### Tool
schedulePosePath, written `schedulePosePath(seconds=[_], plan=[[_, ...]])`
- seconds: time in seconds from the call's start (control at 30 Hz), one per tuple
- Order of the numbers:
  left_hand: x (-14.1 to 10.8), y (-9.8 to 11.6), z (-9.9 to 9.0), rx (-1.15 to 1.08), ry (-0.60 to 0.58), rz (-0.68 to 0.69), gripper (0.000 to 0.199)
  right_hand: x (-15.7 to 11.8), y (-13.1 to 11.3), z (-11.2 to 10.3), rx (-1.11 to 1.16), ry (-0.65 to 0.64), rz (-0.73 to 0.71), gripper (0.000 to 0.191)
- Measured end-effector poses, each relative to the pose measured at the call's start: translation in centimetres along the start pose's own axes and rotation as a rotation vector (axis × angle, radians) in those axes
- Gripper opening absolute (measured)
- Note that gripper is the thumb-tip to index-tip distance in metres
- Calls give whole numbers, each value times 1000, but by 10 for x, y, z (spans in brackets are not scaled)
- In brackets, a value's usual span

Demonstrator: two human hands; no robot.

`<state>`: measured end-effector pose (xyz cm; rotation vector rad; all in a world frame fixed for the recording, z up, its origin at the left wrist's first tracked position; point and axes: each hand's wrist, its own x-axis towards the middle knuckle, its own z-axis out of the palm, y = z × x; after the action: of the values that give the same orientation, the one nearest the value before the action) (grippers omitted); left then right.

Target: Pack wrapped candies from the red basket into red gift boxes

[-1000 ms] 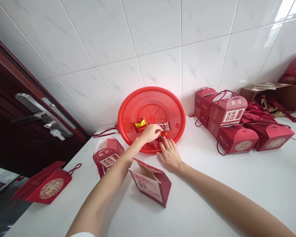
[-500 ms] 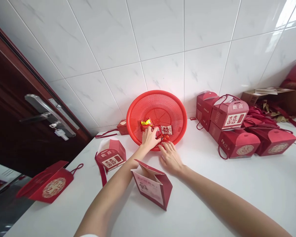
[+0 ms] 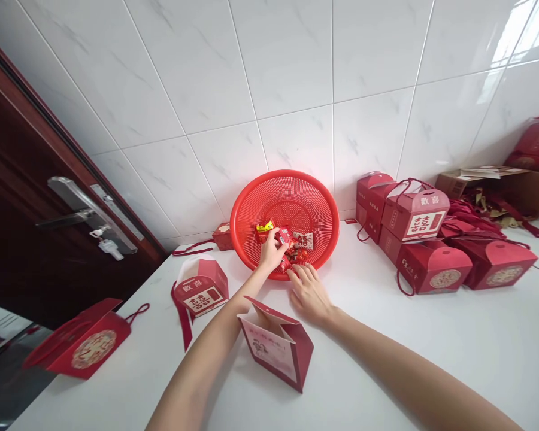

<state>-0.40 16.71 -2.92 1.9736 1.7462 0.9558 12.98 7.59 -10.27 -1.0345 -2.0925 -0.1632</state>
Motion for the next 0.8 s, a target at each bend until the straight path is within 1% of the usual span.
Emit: schedulePosePath(seconds=[0.13, 0.27, 0.33, 0.43, 0.53, 0.6, 0.73, 0.8], plan=[[5, -11, -2, -277, 50, 33, 45, 1, 3, -1, 54, 30, 35, 36], [4, -19, -4, -494, 102, 54, 33, 1, 7, -1, 125, 60, 83, 35], [1, -22, -5, -587, 134, 59, 32, 0, 7, -1, 163, 69, 106, 34], [-3, -27, -5, -709, 196, 59, 36, 0, 5, -3, 226, 76, 140, 31], [-8, -32, -7, -800, 265, 44, 37, 5, 5, -8, 300, 81, 192, 29], [-10, -33, -8, -838, 286, 40, 38, 12, 8, -10, 355, 89, 248, 27], [-17, -32, -7, -850, 246, 69, 40, 37, 14, -11, 487, 105, 399, 18], [-20, -30, -5, -831, 220, 98, 40, 52, 16, -9, 567, 108, 474, 20]])
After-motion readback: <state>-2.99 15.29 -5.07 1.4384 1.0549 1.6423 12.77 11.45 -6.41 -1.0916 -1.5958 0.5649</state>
